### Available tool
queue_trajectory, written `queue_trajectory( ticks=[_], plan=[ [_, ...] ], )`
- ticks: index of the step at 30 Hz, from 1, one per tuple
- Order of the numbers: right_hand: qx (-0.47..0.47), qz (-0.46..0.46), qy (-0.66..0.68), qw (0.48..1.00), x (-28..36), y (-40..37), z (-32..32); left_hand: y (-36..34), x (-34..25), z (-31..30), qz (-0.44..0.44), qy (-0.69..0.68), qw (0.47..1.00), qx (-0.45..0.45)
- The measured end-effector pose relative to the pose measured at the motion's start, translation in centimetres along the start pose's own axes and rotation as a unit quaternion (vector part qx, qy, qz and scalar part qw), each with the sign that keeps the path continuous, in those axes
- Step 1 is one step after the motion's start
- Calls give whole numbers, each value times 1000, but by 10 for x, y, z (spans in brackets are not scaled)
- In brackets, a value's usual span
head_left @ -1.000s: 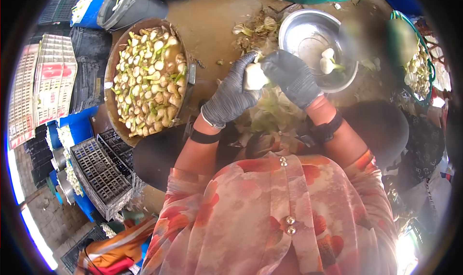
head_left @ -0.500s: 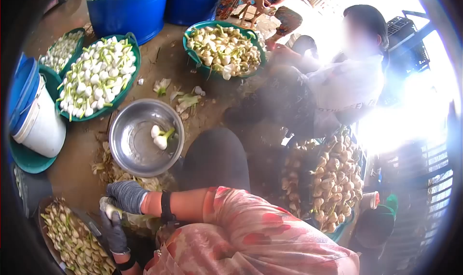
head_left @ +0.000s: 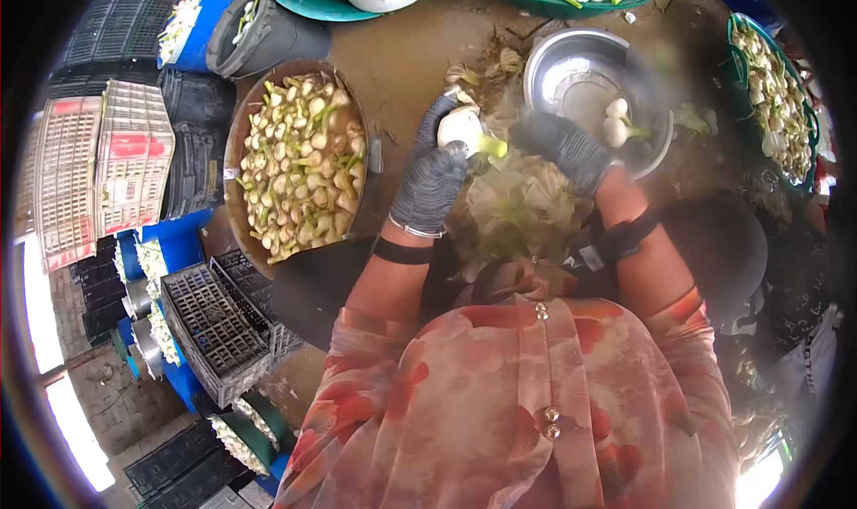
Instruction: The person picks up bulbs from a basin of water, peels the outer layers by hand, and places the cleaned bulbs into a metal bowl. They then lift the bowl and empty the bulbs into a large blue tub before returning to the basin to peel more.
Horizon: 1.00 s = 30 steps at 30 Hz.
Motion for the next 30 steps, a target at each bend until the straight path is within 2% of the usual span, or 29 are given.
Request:
queue_trajectory(
  ticks=[1,4,5,6,7,8,9,10,11,13,16,17,18,19,20,21,22,23,24,26,27,28,30],
  plan=[
    [61,69,156,983,-19,14,11,0,3,-2,6,32,999,-6],
    [48,101,207,972,23,11,15,-6,7,-1,15,73,997,-5],
    [11,64,163,985,66,-5,-13,-8,9,3,10,67,998,-2],
    [-67,-52,82,993,70,-6,-12,-11,11,2,2,61,998,0],
    [-166,-151,-13,974,81,-9,-15,-11,12,-4,-6,59,998,-13],
    [-90,-21,164,982,77,-5,-13,-13,15,-7,-24,8,999,-27],
    [-10,109,329,938,75,-4,-10,-13,17,-10,-41,-43,997,-40],
    [70,233,478,844,77,-5,-6,-13,18,-9,-56,-94,992,-54],
    [22,232,424,875,72,-3,-7,-11,20,-10,-58,-98,990,-79],
    [-73,222,306,923,52,3,-2,-5,30,-20,-5,142,989,-51],
    [-157,244,306,907,10,9,7,-6,24,-16,69,339,938,25],
    [-147,266,278,911,-3,12,5,-2,25,-12,-16,142,990,-15],
    [-10,230,-12,973,-6,17,7,-2,25,-13,-42,90,995,-29],
    [79,124,-295,944,3,22,3,-2,26,-14,-67,37,996,-46],
    [31,92,-273,957,11,11,10,-1,26,-15,-91,-15,994,-66],
    [-18,59,-250,966,22,-9,26,-1,26,-19,-115,-149,978,-91],
    [-51,69,-175,981,27,-12,24,0,27,-21,-137,-281,943,-114],
    [-85,73,-99,989,39,-13,17,2,26,-23,-99,-121,982,-109],
    [-103,117,30,987,43,-9,3,1,27,-21,-57,42,992,-102],
    [-136,204,275,930,63,2,-27,-5,34,-26,-3,267,961,-75],
    [-182,163,386,889,71,4,-34,-10,47,-41,15,325,944,-54],
    [-184,111,519,827,69,8,-27,-7,58,-48,11,298,954,-38],
    [-129,211,429,869,82,10,-35,1,75,-52,-16,208,978,-24]
  ],
)
Point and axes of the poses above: each hand's wrist, its own y-axis towards the middle knuckle, its own z-axis out of the palm, x = y × z, the point moved 3 cm from there along y, towards the middle knuckle, and after that the axes turned 6 degrees about z, right-handed, at the moved point
